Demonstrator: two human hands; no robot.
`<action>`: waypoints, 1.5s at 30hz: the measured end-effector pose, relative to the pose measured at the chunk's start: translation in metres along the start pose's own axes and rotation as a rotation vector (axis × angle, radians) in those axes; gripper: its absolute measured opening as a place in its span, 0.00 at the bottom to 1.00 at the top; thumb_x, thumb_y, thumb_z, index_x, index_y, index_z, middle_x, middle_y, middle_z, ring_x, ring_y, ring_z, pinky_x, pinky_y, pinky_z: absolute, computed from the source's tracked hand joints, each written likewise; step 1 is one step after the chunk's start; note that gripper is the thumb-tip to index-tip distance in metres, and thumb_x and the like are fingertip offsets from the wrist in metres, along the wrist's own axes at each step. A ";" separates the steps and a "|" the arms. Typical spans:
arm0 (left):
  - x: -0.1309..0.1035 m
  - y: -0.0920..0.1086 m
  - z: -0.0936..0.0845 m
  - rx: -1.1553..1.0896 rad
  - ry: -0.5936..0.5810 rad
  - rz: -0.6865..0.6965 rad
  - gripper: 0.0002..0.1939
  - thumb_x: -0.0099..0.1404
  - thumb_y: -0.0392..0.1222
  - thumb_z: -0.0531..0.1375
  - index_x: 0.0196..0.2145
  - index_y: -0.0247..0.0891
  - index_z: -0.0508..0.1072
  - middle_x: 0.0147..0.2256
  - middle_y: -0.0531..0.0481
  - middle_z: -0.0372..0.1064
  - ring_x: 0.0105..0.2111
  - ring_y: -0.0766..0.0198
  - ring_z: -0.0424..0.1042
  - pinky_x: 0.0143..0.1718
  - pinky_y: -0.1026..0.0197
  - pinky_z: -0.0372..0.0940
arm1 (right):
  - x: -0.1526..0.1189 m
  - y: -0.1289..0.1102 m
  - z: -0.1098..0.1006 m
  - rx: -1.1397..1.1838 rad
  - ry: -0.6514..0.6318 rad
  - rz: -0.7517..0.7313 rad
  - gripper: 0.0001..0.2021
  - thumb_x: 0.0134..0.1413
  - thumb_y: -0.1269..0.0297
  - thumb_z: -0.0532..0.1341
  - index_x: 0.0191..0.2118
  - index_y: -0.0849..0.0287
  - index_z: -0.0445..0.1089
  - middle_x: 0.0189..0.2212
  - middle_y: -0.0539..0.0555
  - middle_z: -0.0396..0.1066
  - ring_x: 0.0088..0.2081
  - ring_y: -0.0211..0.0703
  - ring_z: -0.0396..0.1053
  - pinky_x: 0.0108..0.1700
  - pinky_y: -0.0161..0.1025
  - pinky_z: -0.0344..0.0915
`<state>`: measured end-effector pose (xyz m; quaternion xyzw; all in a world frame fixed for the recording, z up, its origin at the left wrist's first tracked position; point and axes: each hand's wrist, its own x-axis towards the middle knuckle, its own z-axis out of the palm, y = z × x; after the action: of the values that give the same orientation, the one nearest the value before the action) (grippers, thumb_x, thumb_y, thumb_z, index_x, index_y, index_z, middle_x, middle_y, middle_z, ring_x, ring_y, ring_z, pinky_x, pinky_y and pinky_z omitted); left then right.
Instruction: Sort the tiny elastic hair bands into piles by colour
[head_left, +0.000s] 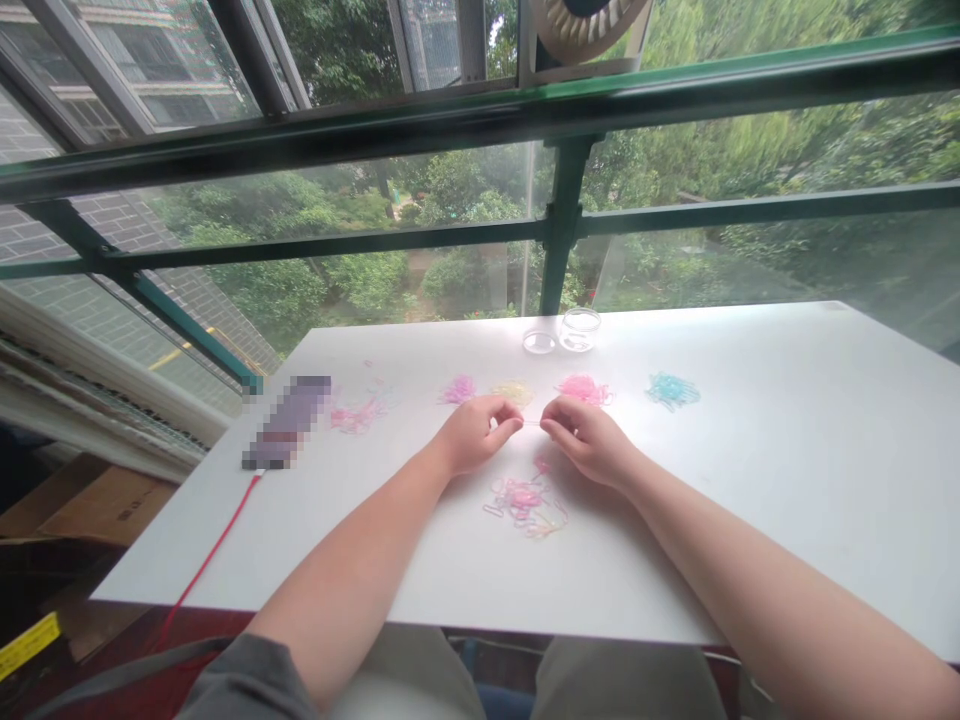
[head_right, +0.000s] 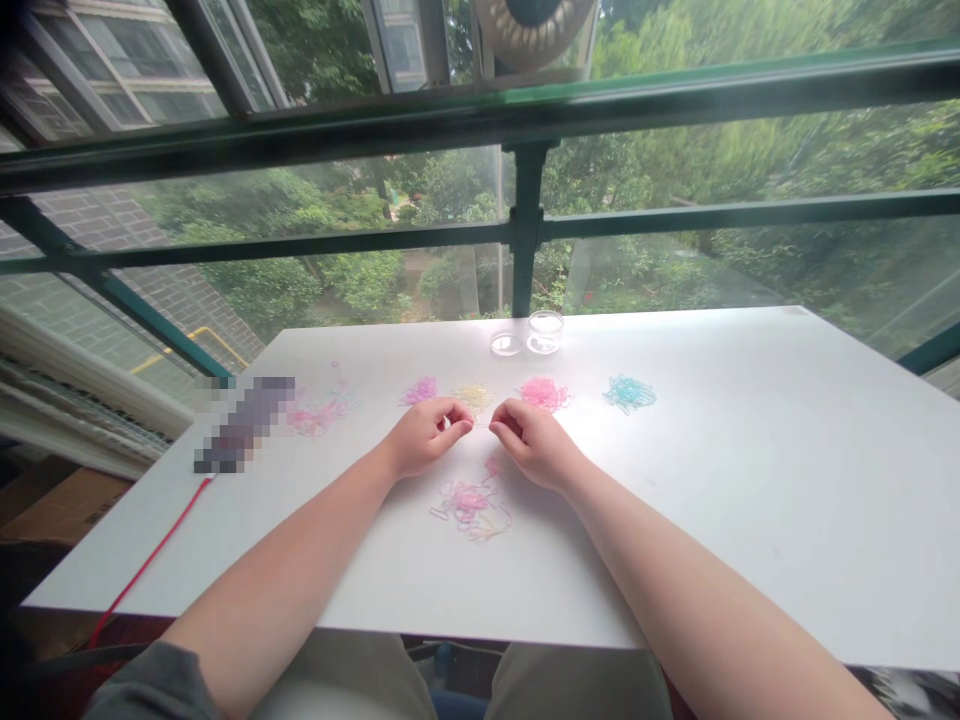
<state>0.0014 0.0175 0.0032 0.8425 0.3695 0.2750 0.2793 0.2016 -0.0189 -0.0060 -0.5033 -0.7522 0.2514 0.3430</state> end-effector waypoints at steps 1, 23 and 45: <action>0.000 0.000 0.000 0.000 0.000 0.001 0.10 0.63 0.43 0.54 0.32 0.36 0.72 0.31 0.49 0.71 0.31 0.66 0.68 0.32 0.64 0.61 | 0.000 0.000 0.000 0.001 0.002 0.000 0.05 0.56 0.65 0.53 0.31 0.58 0.63 0.24 0.49 0.65 0.26 0.37 0.60 0.30 0.36 0.57; 0.000 0.001 0.000 -0.012 -0.016 -0.032 0.09 0.62 0.42 0.54 0.30 0.36 0.72 0.31 0.50 0.73 0.29 0.67 0.68 0.33 0.63 0.63 | 0.002 0.002 -0.004 -0.018 0.093 0.046 0.05 0.55 0.67 0.51 0.29 0.56 0.57 0.21 0.48 0.61 0.24 0.38 0.59 0.28 0.37 0.55; -0.002 0.002 0.004 -0.044 -0.038 0.003 0.09 0.61 0.43 0.55 0.30 0.36 0.71 0.29 0.51 0.70 0.29 0.68 0.67 0.30 0.66 0.60 | -0.003 -0.002 0.002 0.046 -0.079 -0.018 0.02 0.53 0.66 0.55 0.32 0.57 0.63 0.21 0.47 0.61 0.23 0.36 0.57 0.27 0.35 0.55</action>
<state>0.0043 0.0136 0.0011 0.8417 0.3569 0.2676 0.3042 0.1997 -0.0223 -0.0064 -0.4782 -0.7636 0.2852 0.3270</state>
